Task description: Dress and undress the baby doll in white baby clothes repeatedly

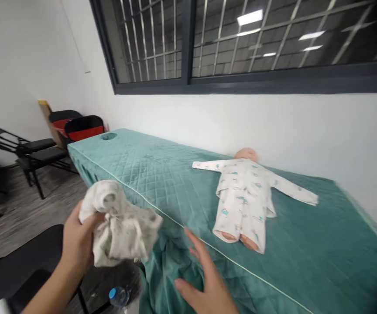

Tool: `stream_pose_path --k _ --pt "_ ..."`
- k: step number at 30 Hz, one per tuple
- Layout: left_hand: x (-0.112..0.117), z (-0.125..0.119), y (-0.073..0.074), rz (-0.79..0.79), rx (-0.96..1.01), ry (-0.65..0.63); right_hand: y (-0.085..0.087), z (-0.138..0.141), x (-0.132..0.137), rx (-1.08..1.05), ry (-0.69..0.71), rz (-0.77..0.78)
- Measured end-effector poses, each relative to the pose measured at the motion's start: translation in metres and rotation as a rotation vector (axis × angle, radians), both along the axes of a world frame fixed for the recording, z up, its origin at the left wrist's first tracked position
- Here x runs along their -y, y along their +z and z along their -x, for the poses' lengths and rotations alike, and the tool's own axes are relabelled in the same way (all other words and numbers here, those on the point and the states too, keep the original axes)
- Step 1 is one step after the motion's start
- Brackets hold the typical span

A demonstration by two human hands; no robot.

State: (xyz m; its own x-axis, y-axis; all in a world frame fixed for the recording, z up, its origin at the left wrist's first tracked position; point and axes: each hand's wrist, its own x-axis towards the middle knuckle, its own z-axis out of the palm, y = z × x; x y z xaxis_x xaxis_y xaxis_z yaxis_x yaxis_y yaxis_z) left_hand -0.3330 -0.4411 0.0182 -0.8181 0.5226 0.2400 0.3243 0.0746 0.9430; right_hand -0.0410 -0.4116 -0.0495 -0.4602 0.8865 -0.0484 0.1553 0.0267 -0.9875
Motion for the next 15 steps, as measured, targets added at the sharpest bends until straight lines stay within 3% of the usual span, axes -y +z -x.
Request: stream_pose_path --k 3,6,8,11,15 --pt "-0.009 -0.078 -0.004 -0.095 0.211 -0.32 0.05 0.0 0.0 -0.172 -0.043 -0.025" --pt "-0.019 -0.138 -0.016 -0.134 0.328 -0.638 0.071 -0.008 0.006 -0.334 0.004 0.067" --pt "-0.027 -0.168 -0.024 -0.147 0.371 -0.76 0.068 -0.018 0.009 -0.383 -0.018 0.104" --pt "-0.037 -0.2 -0.034 -0.181 0.354 -0.925 0.051 -0.04 0.008 -0.327 -0.207 0.059" --pt "-0.052 -0.211 -0.05 -0.272 0.217 -1.062 0.034 -0.073 -0.001 -0.098 -0.436 -0.016"
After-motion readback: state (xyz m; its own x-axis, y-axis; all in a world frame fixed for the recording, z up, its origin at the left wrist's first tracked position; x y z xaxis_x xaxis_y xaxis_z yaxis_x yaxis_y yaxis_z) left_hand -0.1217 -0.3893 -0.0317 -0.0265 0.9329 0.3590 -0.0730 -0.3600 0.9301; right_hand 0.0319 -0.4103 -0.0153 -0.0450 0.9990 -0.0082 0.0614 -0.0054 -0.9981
